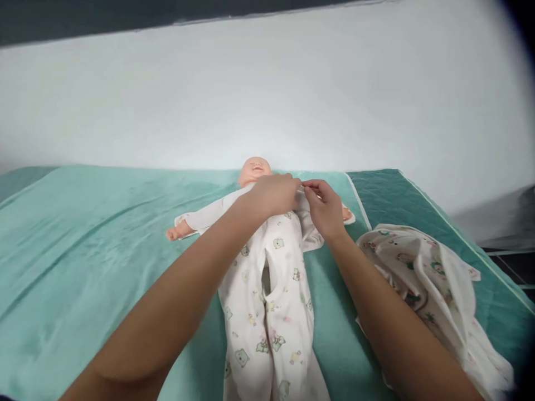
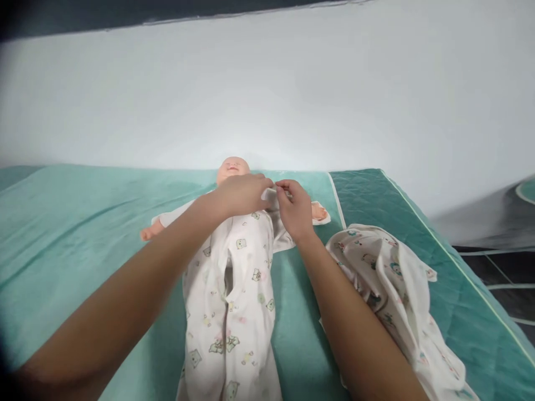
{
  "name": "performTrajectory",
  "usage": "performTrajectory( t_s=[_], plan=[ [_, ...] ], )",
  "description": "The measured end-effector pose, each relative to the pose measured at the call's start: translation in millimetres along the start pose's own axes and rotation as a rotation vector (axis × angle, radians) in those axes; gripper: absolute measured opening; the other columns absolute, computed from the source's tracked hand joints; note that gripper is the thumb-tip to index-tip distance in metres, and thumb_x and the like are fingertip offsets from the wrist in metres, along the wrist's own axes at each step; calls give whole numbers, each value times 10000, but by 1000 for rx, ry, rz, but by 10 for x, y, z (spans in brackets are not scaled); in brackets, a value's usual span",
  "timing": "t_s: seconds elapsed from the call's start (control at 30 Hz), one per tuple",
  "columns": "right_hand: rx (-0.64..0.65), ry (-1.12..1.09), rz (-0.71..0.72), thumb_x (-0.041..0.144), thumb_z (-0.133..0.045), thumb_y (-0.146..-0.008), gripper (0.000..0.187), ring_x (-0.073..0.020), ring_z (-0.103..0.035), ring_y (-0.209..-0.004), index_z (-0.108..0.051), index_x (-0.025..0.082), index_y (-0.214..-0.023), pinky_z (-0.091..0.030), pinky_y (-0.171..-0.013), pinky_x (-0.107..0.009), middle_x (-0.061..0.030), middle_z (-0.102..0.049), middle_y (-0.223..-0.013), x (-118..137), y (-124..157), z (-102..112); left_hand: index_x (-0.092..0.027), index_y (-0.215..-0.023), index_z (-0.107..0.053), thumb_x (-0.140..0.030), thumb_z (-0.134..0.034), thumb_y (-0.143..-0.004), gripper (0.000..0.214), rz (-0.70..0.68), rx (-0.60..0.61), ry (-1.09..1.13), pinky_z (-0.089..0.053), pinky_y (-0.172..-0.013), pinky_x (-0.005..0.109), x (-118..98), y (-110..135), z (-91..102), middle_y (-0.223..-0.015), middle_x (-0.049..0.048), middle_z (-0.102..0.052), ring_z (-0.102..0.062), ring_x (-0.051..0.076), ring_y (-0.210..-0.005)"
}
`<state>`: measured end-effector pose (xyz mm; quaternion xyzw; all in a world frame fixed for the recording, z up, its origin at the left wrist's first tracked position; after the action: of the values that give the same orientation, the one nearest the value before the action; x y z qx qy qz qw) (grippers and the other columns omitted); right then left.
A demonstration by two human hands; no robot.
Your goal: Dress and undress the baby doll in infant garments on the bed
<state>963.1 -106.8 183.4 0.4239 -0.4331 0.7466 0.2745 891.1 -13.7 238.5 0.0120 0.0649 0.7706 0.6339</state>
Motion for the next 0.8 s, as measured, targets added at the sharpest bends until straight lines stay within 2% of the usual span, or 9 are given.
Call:
performTrajectory(
  t_s=[0.1, 0.17, 0.2, 0.23, 0.3, 0.4, 0.6, 0.73, 0.8],
  plan=[
    [108, 44, 83, 384, -489, -936, 272, -201, -611, -1142, -650, 232, -1094, -450, -1050, -378, -47, -682, -1188, 95, 106, -143, -238, -1217, -617, -330, -464, -947, 324, 97, -424, 213, -477, -933, 372, 376, 628, 124, -1215, 56, -657, -599, 254, -1128],
    [186, 93, 146, 403, -508, -937, 275, -209, -571, -1223, -651, 252, -1116, -404, -1111, -403, -44, -654, -1270, 160, 170, -230, -231, -1122, -653, -361, -446, -962, 292, 248, -637, 305, -467, -960, 382, 671, 1086, 6, -1145, 60, -670, -596, 250, -1103],
    [212, 107, 171, 407, -520, -934, 273, -212, -554, -1251, -649, 258, -1123, -387, -1129, -411, -45, -640, -1298, 189, 197, -262, -233, -1100, -658, -396, -455, -960, 295, 328, -699, 371, -481, -929, 373, 807, 1278, -104, -1117, 59, -672, -615, 238, -1042],
    [228, 107, 186, 408, -532, -930, 271, -212, -543, -1267, -646, 262, -1128, -378, -1138, -415, -45, -630, -1316, 213, 219, -284, -238, -1103, -658, -438, -464, -956, 315, 388, -718, 456, -497, -889, 360, 918, 1422, -236, -1094, 54, -676, -630, 222, -970],
    [242, 68, 173, 405, -544, -926, 261, -208, -536, -1280, -643, 262, -1120, -372, -1144, -414, -45, -617, -1339, 249, 251, -313, -246, -1131, -655, -516, -467, -946, 378, 435, -674, 653, -511, -848, 345, 1055, 1563, -496, -1072, 39, -693, -640, 204, -902],
    [261, -22, 82, 419, -547, -921, 242, -209, -510, -1313, -645, 246, -1060, -350, -1152, -409, -45, -583, -1392, 279, 298, -353, -244, -1187, -647, -571, -458, -939, 452, 411, -580, 913, -505, -895, 343, 1106, 1564, -731, -1128, 30, -705, -638, 212, -992],
    [319, -179, -92, 486, -674, -834, 298, -249, -418, -1397, -606, 257, -1012, -280, -1183, -440, -31, -477, -1496, 223, 368, -433, -225, -1350, -552, -541, -601, -873, 575, 340, -566, 1204, -488, -964, 363, 1096, 1507, -849, -1206, 63, -667, -619, 227, -1077],
    [352, -241, -123, 493, -744, -778, 392, -254, -397, -1409, -577, 278, -1060, -303, -1167, -428, -21, -427, -1529, 163, 312, -488, -241, -1409, -496, -501, -670, -836, 653, 272, -589, 1352, -459, -1029, 367, 1100, 1455, -887, -1335, 73, -610, -575, 245, -1207],
    [356, -246, -122, 500, -757, -761, 462, -252, -412, -1389, -562, 290, -1123, -330, -1147, -418, -24, -451, -1503, 169, 252, -512, -240, -1401, -506, -490, -672, -838, 639, 268, -623, 1370, -449, -1045, 372, 1122, 1407, -876, -1354, 74, -604, -564, 249, -1229]
  ],
)
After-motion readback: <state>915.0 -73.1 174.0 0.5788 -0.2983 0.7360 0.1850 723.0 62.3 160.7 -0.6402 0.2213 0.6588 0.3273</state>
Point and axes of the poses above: each hand's wrist, its own y-axis away from the middle knuckle, its own z-axis out of the back of the hand, x = y × z, the point moved 7 cm from there along -y, towards the middle knuckle
